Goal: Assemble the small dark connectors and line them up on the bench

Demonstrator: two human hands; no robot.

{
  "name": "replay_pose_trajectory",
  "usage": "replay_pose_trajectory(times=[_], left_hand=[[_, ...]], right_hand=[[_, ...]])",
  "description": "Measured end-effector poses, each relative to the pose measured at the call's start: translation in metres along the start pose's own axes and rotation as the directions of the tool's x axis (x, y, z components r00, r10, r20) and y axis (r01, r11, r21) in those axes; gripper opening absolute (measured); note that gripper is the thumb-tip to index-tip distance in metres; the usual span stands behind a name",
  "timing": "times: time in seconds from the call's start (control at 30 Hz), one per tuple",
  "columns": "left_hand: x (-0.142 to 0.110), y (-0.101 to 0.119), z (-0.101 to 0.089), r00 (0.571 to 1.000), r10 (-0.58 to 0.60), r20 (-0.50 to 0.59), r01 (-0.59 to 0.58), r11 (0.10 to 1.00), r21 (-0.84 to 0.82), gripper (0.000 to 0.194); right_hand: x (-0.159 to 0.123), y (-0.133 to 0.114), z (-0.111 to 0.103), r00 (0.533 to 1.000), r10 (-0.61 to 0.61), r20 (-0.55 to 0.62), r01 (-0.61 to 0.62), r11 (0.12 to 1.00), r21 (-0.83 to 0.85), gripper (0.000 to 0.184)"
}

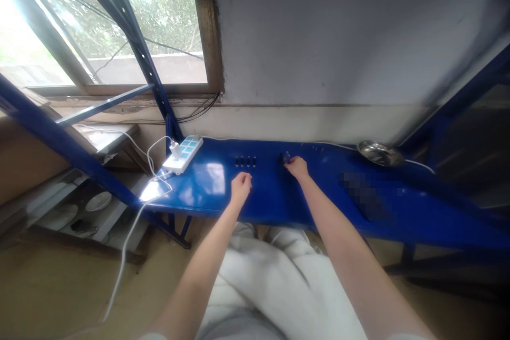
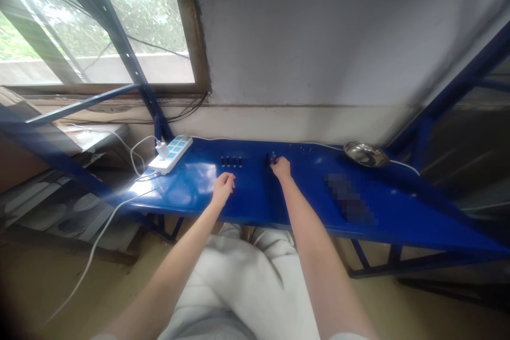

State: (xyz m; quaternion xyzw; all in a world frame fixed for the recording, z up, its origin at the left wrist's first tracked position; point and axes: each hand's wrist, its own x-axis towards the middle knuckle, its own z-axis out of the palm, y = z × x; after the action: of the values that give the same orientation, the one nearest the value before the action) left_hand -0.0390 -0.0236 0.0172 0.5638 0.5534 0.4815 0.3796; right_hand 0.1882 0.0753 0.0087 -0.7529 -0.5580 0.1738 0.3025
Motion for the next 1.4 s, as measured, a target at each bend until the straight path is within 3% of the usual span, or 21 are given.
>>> replay_pose_trajectory(times=[0.1,0.2,0.33,0.5,0.77,1.1,1.4], left_hand=[[0.000,0.000,0.000,1.000,0.004,-0.003,-0.004,1.000,0.003,0.026],[0.001,-0.001,0.001,1.000,0.004,-0.009,-0.004,1.000,0.008,0.026],[0.002,-0.002,0.002,1.000,-0.006,-0.011,0.006,1.000,0.008,0.025],[0.002,-0.002,0.001,1.000,0.000,-0.016,0.000,1.000,-0.001,0.026],[0.005,-0.010,0.004,0.997,0.057,-0.046,-0.056,0.998,0.016,0.025],[-0.002,-0.003,0.006,0.971,0.240,0.015,-0.236,0.939,0.251,0.022],[-0.003,-0.003,0.011,0.958,0.279,0.066,-0.281,0.876,0.391,0.029]], right_hand=[[-0.008,-0.001,-0.006,0.997,0.069,0.020,-0.070,0.995,0.066,0.031],[-0.023,-0.005,-0.012,0.998,0.057,-0.029,-0.052,0.989,0.140,0.029],[-0.044,-0.015,-0.015,0.991,-0.003,-0.133,0.035,0.971,0.237,0.023],[-0.059,-0.030,-0.011,0.983,-0.075,-0.169,0.122,0.950,0.287,0.017],[-0.078,-0.028,0.013,0.912,-0.231,-0.338,0.351,0.867,0.353,0.018],[-0.084,-0.020,0.025,0.883,-0.345,-0.317,0.425,0.875,0.231,0.026],[-0.086,-0.018,0.028,0.860,-0.407,-0.308,0.466,0.872,0.151,0.027]])
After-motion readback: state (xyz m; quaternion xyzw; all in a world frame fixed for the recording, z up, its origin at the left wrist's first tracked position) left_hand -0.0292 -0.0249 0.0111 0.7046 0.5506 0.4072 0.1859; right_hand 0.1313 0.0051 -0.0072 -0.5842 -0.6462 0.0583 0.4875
